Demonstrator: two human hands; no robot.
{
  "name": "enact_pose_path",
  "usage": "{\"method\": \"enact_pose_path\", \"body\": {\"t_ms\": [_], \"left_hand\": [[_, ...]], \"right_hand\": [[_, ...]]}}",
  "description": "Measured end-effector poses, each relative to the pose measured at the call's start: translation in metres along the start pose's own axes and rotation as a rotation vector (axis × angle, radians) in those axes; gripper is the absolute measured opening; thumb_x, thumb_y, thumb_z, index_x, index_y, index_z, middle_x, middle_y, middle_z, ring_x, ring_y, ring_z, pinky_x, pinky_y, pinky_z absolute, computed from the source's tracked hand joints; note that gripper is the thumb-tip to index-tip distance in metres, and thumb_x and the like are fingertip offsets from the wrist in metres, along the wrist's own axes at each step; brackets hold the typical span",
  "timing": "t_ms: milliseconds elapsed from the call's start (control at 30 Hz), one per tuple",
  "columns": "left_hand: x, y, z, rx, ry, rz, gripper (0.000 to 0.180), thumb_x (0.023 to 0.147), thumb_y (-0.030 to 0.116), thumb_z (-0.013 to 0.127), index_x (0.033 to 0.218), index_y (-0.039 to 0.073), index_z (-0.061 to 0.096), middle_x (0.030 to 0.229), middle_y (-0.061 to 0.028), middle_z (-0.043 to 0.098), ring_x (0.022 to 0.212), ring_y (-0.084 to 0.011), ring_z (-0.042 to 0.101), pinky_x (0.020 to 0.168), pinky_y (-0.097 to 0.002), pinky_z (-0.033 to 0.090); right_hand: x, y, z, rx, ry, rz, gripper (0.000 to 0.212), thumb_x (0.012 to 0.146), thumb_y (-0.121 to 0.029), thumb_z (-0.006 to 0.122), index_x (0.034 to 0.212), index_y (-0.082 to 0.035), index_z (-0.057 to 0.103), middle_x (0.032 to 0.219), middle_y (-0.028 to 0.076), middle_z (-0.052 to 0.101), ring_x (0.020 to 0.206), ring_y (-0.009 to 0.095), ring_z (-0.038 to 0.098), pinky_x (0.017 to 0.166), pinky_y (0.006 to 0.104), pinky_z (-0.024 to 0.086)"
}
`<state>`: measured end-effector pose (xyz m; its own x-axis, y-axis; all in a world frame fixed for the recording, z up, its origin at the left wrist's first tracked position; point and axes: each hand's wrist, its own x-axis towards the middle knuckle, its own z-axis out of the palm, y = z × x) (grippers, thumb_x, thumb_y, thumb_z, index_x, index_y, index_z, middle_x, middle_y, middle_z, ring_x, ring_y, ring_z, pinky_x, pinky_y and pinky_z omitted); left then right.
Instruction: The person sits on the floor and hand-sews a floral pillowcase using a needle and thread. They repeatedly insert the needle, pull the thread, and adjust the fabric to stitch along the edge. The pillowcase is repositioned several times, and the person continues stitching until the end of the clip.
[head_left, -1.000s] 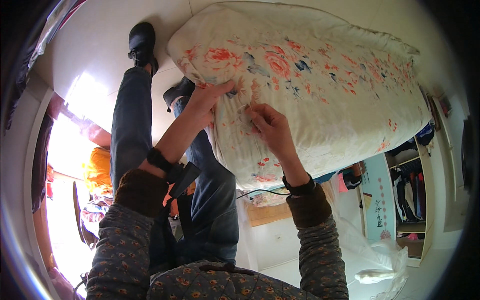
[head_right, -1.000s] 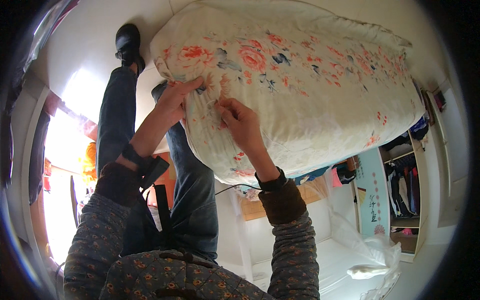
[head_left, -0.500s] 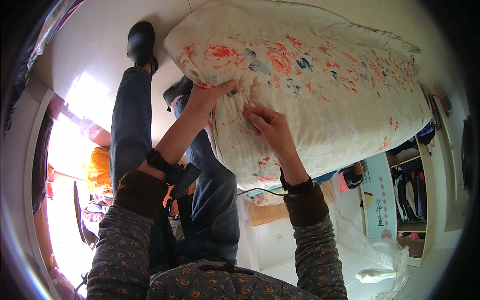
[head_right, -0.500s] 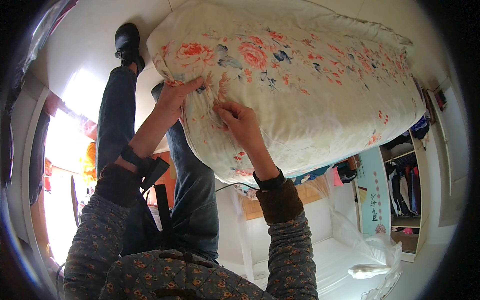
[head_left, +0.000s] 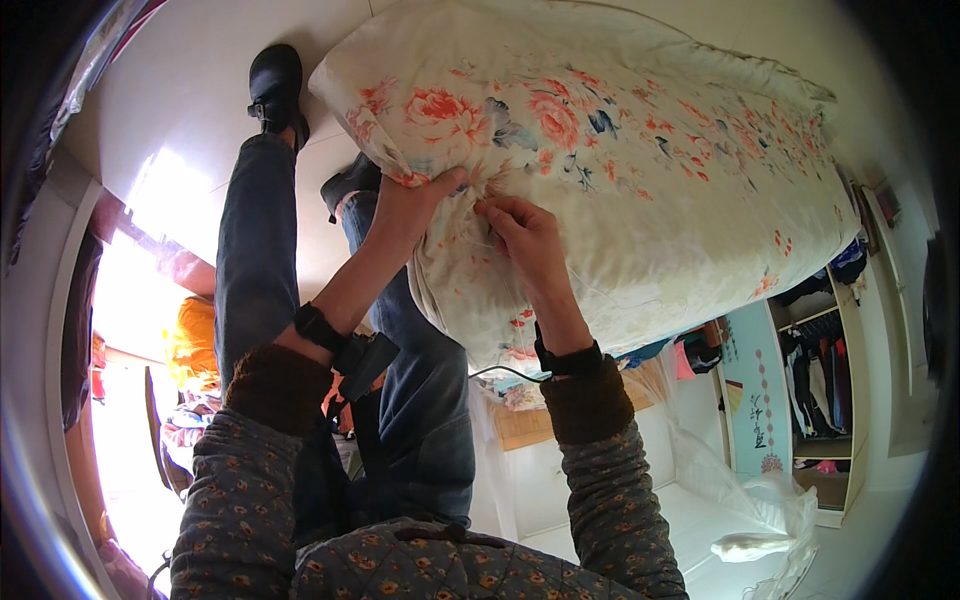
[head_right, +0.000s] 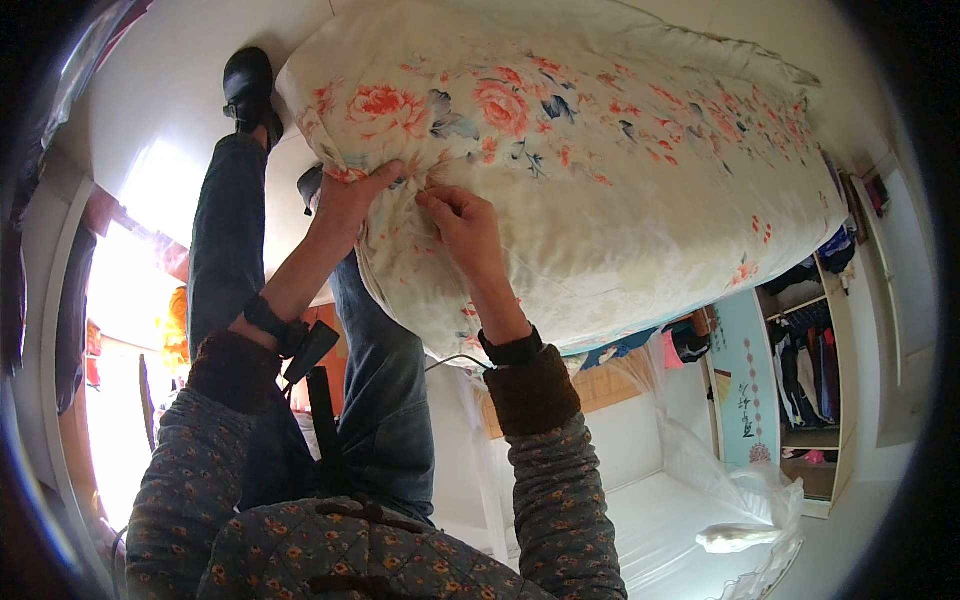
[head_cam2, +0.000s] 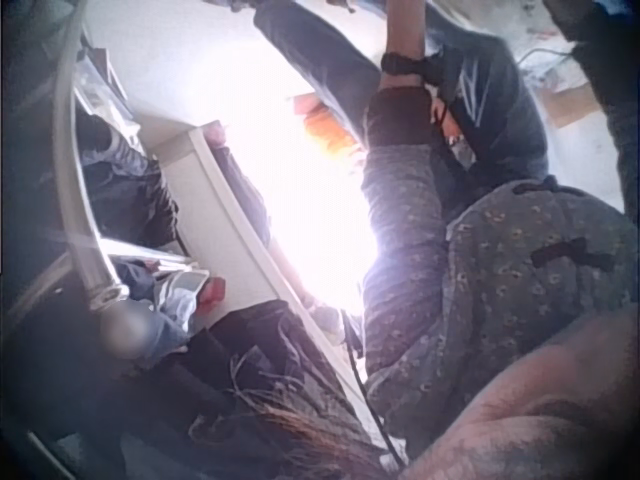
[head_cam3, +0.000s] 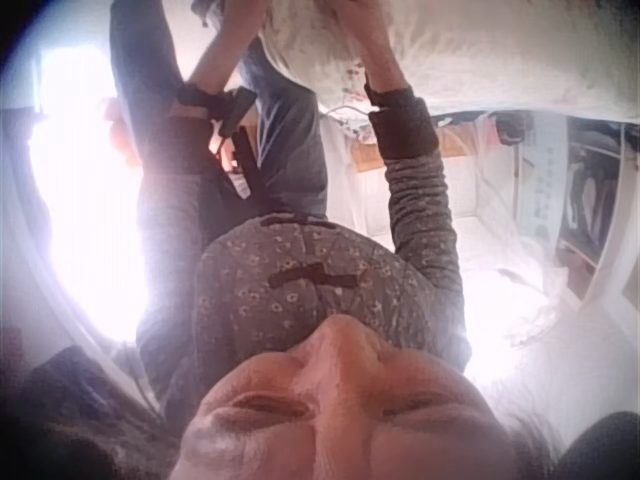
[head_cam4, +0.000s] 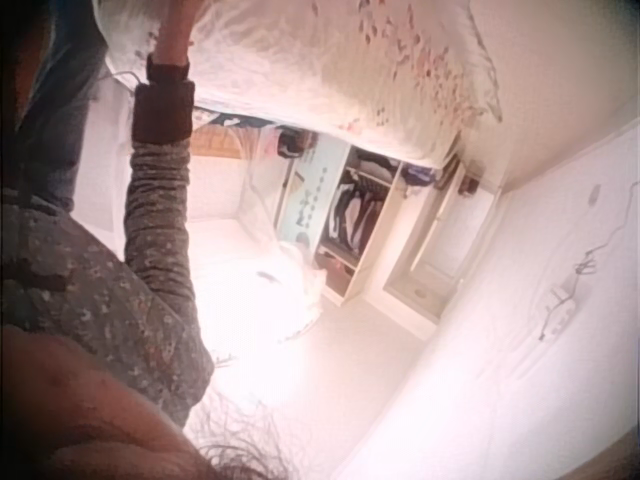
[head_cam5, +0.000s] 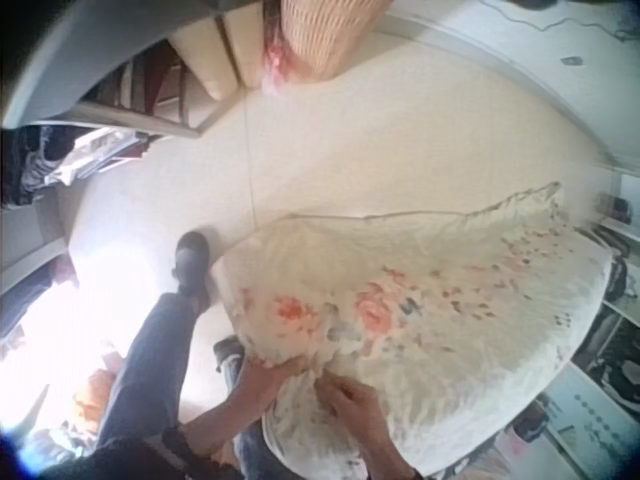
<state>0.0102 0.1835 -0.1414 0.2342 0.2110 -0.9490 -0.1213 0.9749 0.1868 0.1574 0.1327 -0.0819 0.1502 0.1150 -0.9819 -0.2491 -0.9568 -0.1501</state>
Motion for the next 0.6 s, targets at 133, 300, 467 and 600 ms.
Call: {"method": "enact_pose_path", "body": {"t_ms": [133, 300, 467, 600], "left_hand": [[-0.001, -0.006, 0.001, -0.063, 0.012, 0.023, 0.048, 0.077, 0.004, 0.073, 0.121, 0.002, 0.053, 0.112, -0.0077, 0.062, 0.098, -0.0172, 0.060, 0.087, -0.0316, 0.049], [-0.005, -0.013, 0.003, -0.003, 0.050, 0.024, 0.047, 0.078, 0.003, 0.072, 0.121, 0.002, 0.052, 0.114, -0.0078, 0.061, 0.102, -0.0173, 0.059, 0.088, -0.0315, 0.049], [0.000, -0.010, 0.002, -0.200, -0.014, -0.022, 0.044, 0.081, 0.004, 0.069, 0.121, 0.003, 0.053, 0.112, -0.0086, 0.062, 0.098, -0.0195, 0.062, 0.085, -0.0331, 0.051], [0.004, 0.003, 0.006, -0.420, -0.101, -0.211, 0.040, 0.083, 0.010, 0.068, 0.121, 0.004, 0.054, 0.111, -0.0094, 0.063, 0.096, -0.0204, 0.064, 0.083, -0.0351, 0.053]], "right_hand": [[0.002, 0.000, 0.002, -0.026, 0.020, 0.025, 0.019, 0.088, -0.016, 0.062, 0.097, -0.001, 0.069, 0.071, -0.002, 0.060, 0.056, 0.005, 0.046, 0.051, 0.0212, 0.038], [0.011, 0.002, 0.009, -0.010, 0.021, 0.004, 0.017, 0.089, -0.016, 0.060, 0.090, 0.000, 0.067, 0.069, -0.001, 0.059, 0.059, 0.005, 0.048, 0.052, 0.0221, 0.038], [0.016, 0.004, 0.018, -0.059, 0.107, -0.116, 0.016, 0.091, -0.015, 0.056, 0.089, 0.000, 0.063, 0.070, 0.000, 0.058, 0.061, 0.006, 0.049, 0.055, 0.0226, 0.040], [0.005, 0.007, 0.018, -0.009, 0.159, -0.157, 0.016, 0.092, -0.015, 0.054, 0.093, -0.001, 0.061, 0.072, -0.002, 0.057, 0.064, 0.006, 0.048, 0.058, 0.0222, 0.041]]}}
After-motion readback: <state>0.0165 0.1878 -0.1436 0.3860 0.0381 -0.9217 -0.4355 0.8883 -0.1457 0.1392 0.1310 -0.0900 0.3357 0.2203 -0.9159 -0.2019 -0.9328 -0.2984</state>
